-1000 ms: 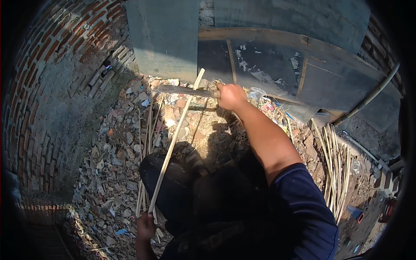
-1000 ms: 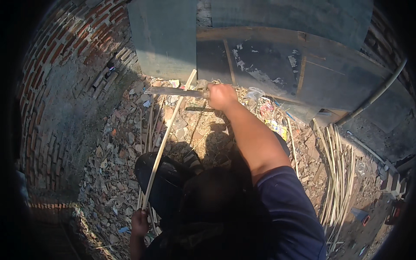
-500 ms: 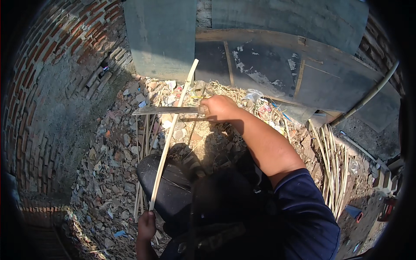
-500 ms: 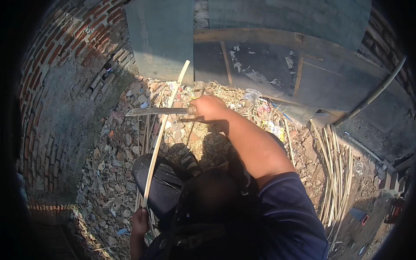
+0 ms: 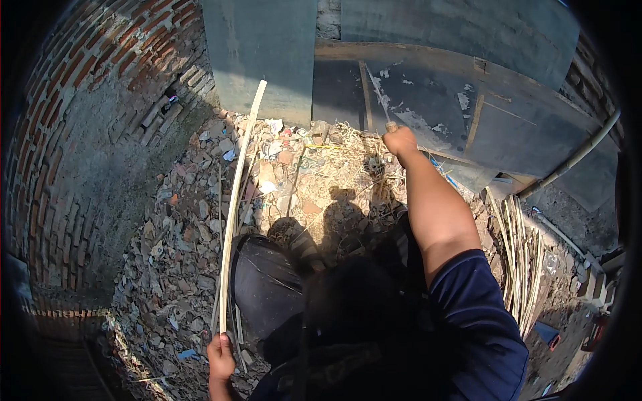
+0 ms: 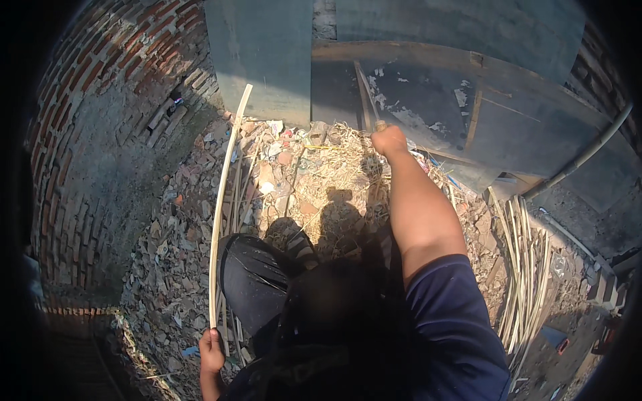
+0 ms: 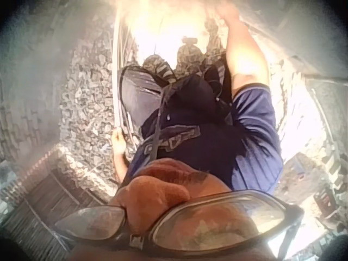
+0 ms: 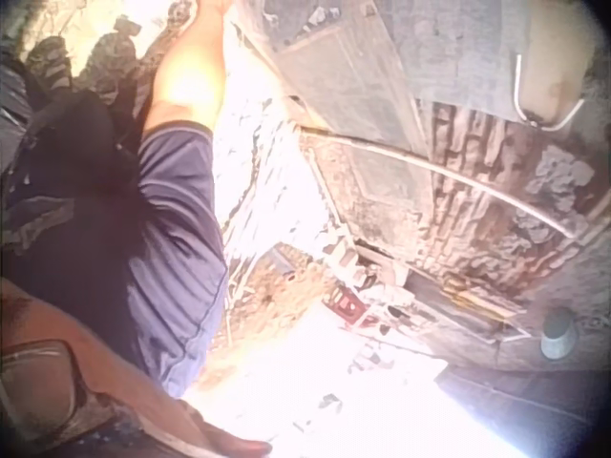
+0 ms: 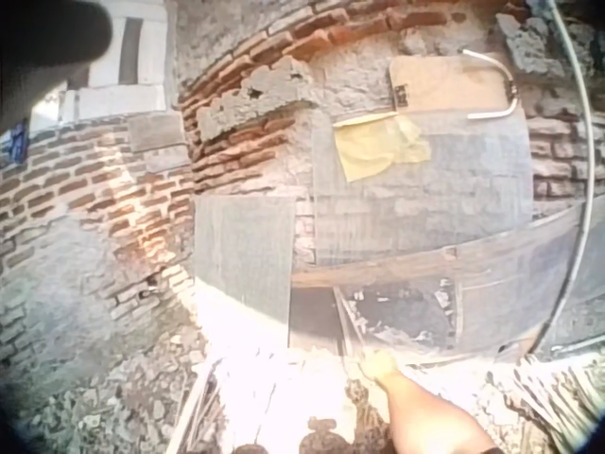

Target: The person scrapes and shaves a thin bamboo stick along its length using a knife.

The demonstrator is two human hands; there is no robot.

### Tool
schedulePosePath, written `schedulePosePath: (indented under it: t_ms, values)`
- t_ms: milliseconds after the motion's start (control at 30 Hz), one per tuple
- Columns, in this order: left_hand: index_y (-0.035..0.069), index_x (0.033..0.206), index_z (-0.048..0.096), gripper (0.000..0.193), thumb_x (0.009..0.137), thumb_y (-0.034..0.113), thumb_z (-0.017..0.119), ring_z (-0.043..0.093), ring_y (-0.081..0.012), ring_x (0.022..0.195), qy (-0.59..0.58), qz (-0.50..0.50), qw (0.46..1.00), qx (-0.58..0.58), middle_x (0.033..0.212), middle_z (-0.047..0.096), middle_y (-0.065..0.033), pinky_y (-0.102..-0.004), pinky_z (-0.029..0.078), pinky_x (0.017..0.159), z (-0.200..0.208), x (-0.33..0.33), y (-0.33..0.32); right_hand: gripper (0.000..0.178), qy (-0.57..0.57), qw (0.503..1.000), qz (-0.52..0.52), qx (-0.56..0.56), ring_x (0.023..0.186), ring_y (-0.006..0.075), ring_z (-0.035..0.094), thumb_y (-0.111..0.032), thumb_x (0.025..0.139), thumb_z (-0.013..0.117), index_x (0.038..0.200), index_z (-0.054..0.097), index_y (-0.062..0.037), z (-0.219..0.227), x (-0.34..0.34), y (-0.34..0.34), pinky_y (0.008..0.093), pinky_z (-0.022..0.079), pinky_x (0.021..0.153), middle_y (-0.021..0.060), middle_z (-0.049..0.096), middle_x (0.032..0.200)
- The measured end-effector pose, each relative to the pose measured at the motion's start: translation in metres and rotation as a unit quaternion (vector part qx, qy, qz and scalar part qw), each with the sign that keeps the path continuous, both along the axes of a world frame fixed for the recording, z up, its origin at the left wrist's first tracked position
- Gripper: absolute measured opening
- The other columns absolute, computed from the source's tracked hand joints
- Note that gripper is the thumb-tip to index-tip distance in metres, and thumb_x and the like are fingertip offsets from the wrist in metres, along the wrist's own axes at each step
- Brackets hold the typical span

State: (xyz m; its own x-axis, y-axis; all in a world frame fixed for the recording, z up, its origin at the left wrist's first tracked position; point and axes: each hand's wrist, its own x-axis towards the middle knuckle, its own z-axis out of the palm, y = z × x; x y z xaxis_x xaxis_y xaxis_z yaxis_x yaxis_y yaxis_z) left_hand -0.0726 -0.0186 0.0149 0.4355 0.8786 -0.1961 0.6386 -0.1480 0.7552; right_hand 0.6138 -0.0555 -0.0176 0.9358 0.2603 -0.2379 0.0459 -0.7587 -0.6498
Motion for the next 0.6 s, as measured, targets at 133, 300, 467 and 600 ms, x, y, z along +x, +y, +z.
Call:
schedulePosePath:
  t_ms: [133,300,467,600]
  values:
    - [0.003,0.074,0.046,0.046,0.109,0.033,0.049,0.035,-0.0075,0.059,0.012,0.002,1.0,0.009,0.06,0.042,0.0037,-0.03,0.031,0.051,-0.012,0.008,0.015,0.051,-0.04,0.99,0.113,0.077,0.116,0.0374,0.065,-0.027,0.081,0.066,0.126,0.066,-0.0046,0.011,-0.013,0.006,0.0424,0.05,0.1,0.0229,0.069,0.121]
    - [0.001,0.075,0.048,0.046,0.109,0.032,0.05,0.039,-0.0093,0.059,0.048,-0.04,0.996,0.069,0.058,0.043,-0.0003,-0.0324,0.035,0.052,-0.008,0.035,0.017,0.054,-0.079,0.971,0.193,0.113,0.116,0.0367,0.065,-0.026,0.081,0.069,0.129,0.063,-0.003,0.061,-0.051,0.01,0.0421,0.05,0.1,0.0232,0.069,0.121]
    - [0.001,0.076,0.049,0.043,0.108,0.029,0.051,0.04,-0.0107,0.057,0.025,-0.054,0.995,0.083,0.057,0.044,-0.0038,-0.0345,0.034,0.051,-0.009,0.062,0.011,0.058,-0.112,0.953,0.24,0.145,0.113,0.0379,0.066,-0.026,0.08,0.071,0.134,0.062,-0.0078,0.07,-0.076,0.012,0.0433,0.052,0.099,0.0248,0.069,0.118]
    - [0.001,0.077,0.05,0.042,0.108,0.029,0.052,0.041,-0.0104,0.059,0.009,-0.064,0.994,0.09,0.06,0.046,-0.0035,-0.034,0.036,0.052,-0.016,0.071,0.009,0.055,-0.162,0.907,0.375,0.102,0.108,0.0372,0.068,-0.022,0.078,0.071,0.131,0.064,-0.0099,0.085,-0.108,0.008,0.0458,0.054,0.095,0.0225,0.072,0.111]
